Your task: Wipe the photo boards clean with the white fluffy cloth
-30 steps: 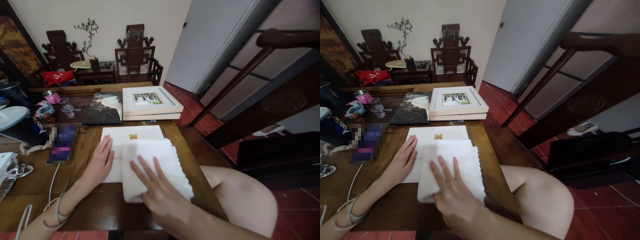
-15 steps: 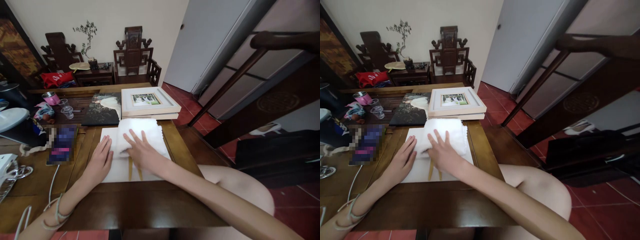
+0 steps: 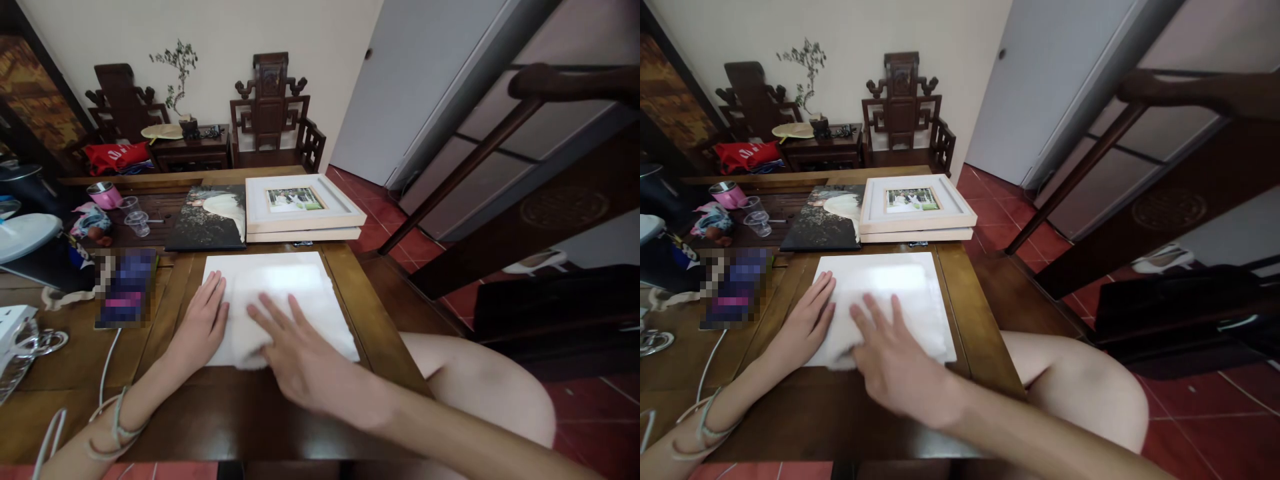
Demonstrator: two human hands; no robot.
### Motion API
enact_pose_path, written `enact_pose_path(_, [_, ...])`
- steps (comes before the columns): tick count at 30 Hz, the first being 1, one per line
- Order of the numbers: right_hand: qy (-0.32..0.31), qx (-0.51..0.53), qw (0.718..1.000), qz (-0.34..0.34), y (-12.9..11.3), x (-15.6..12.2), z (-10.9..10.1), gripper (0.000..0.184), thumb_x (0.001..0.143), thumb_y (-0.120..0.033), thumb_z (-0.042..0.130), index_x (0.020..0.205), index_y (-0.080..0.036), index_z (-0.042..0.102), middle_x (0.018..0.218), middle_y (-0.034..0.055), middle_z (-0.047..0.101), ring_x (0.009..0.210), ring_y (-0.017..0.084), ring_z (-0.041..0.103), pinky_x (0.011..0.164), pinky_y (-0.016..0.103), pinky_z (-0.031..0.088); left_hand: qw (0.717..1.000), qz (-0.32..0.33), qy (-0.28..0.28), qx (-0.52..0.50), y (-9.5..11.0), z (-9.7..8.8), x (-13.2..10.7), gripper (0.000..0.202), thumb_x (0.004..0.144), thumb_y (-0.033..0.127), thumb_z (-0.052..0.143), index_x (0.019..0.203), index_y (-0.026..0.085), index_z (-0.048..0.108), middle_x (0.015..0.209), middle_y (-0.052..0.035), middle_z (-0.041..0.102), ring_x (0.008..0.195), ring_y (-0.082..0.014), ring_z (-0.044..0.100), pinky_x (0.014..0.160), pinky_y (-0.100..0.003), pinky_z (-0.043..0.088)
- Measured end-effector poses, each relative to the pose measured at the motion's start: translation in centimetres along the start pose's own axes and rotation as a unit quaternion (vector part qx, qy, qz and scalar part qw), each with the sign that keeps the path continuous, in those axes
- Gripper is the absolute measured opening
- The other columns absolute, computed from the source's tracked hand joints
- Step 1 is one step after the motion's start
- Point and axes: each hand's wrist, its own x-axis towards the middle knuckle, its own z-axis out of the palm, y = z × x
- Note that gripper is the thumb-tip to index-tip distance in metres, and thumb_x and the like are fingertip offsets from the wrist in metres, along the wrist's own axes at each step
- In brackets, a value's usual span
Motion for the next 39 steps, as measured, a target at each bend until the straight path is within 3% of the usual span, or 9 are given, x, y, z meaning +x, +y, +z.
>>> enact_pose_path(3, [-0.026,-0.042,0.998,0.038,2.5,3.4,-0.5,0.030,0.081,-0.009,0.056,0.108,-0.011,0.069,0.151,0.0242,0.031,0.141,0.045,0.014,0.106,0.072,0.014,1.000,0.006,0.004,-0.001,-0.1,0.1,0.0,0.050,0.099,0.031,0.031,0.142,0.006,0.037,0.153,-0.0187,0.032,0.145,-0.0246,0.022,0.117,-0.048,0.022])
enact_pose_path(7, [-0.039,-0.085,0.994,0.062,3.4,5.7,-0.7,0.026,0.080,-0.008,0.057,0.102,-0.010,0.071,0.151,0.0250,0.030,0.140,0.047,0.013,0.105,0.074,0.014,1.000,0.012,0.008,-0.002,-0.2,0.0,-0.1,0.051,0.099,0.031,0.030,0.141,0.004,0.037,0.152,-0.0200,0.032,0.145,-0.0244,0.022,0.117,-0.047,0.022])
enact_pose_path(15, [0.015,-0.022,0.999,-0.027,-1.7,-0.8,1.0,0.022,0.087,-0.014,0.051,0.085,-0.009,0.073,0.150,0.0268,0.031,0.137,0.051,0.013,0.103,0.076,0.013,1.000,0.004,0.003,0.001,-0.2,0.1,-0.1,0.050,0.099,0.031,0.031,0.142,0.007,0.037,0.153,-0.0179,0.031,0.145,-0.0243,0.022,0.118,-0.048,0.022])
enact_pose_path(19, [0.009,-0.002,0.999,-0.046,-2.2,-2.2,0.7,0.020,0.086,-0.014,0.052,0.085,-0.011,0.072,0.149,0.0241,0.034,0.138,0.049,0.015,0.105,0.074,0.014,1.000,0.016,0.012,0.001,-0.2,0.2,-0.1,0.049,0.099,0.029,0.030,0.142,0.007,0.037,0.153,-0.0184,0.032,0.145,-0.0246,0.022,0.117,-0.049,0.022])
enact_pose_path(23, [-0.013,-0.019,1.000,-0.006,0.2,0.3,-0.5,0.025,0.084,-0.010,0.050,0.099,-0.012,0.071,0.152,0.0200,0.033,0.142,0.042,0.013,0.110,0.067,0.015,1.000,0.016,0.013,-0.001,-0.2,0.1,-0.1,0.049,0.098,0.030,0.032,0.142,0.009,0.037,0.153,-0.0183,0.032,0.144,-0.0256,0.024,0.117,-0.050,0.023])
enact_pose_path(27, [-0.043,-0.085,0.993,0.063,2.3,5.0,-1.0,0.029,0.083,-0.013,0.054,0.107,-0.011,0.070,0.151,0.0227,0.033,0.141,0.045,0.017,0.107,0.070,0.019,1.000,0.018,0.014,-0.017,-0.2,0.0,-0.1,0.049,0.098,0.028,0.032,0.143,0.011,0.036,0.153,-0.0176,0.032,0.144,-0.0258,0.024,0.116,-0.050,0.023])
enact_pose_path(30, [-0.036,-0.109,0.989,0.088,2.1,7.0,-0.6,0.032,0.086,-0.012,0.051,0.112,-0.011,0.069,0.151,0.0228,0.032,0.140,0.047,0.017,0.104,0.073,0.018,0.999,0.022,0.012,-0.030,-0.4,-0.1,-0.2,0.050,0.096,0.025,0.033,0.145,0.012,0.033,0.153,-0.0175,0.031,0.144,-0.0252,0.023,0.117,-0.049,0.023])
enact_pose_path(33, [-0.050,-0.115,0.990,0.060,0.5,5.8,0.1,0.029,0.085,-0.017,0.057,0.110,-0.012,0.070,0.151,0.0240,0.031,0.138,0.051,0.015,0.103,0.076,0.015,0.999,0.027,0.001,-0.035,-0.5,-0.1,-0.3,0.052,0.095,0.022,0.033,0.146,0.011,0.032,0.154,-0.0174,0.029,0.145,-0.0247,0.020,0.117,-0.048,0.022])
enact_pose_path(39, [-0.024,-0.042,0.998,-0.048,-2.6,-0.6,0.5,0.021,0.087,-0.020,0.054,0.089,-0.012,0.073,0.149,0.0254,0.033,0.137,0.052,0.017,0.103,0.077,0.016,1.000,0.008,-0.002,-0.024,-0.2,-0.2,-0.2,0.049,0.097,0.025,0.030,0.144,0.013,0.035,0.154,-0.0161,0.030,0.145,-0.0250,0.022,0.117,-0.049,0.022])
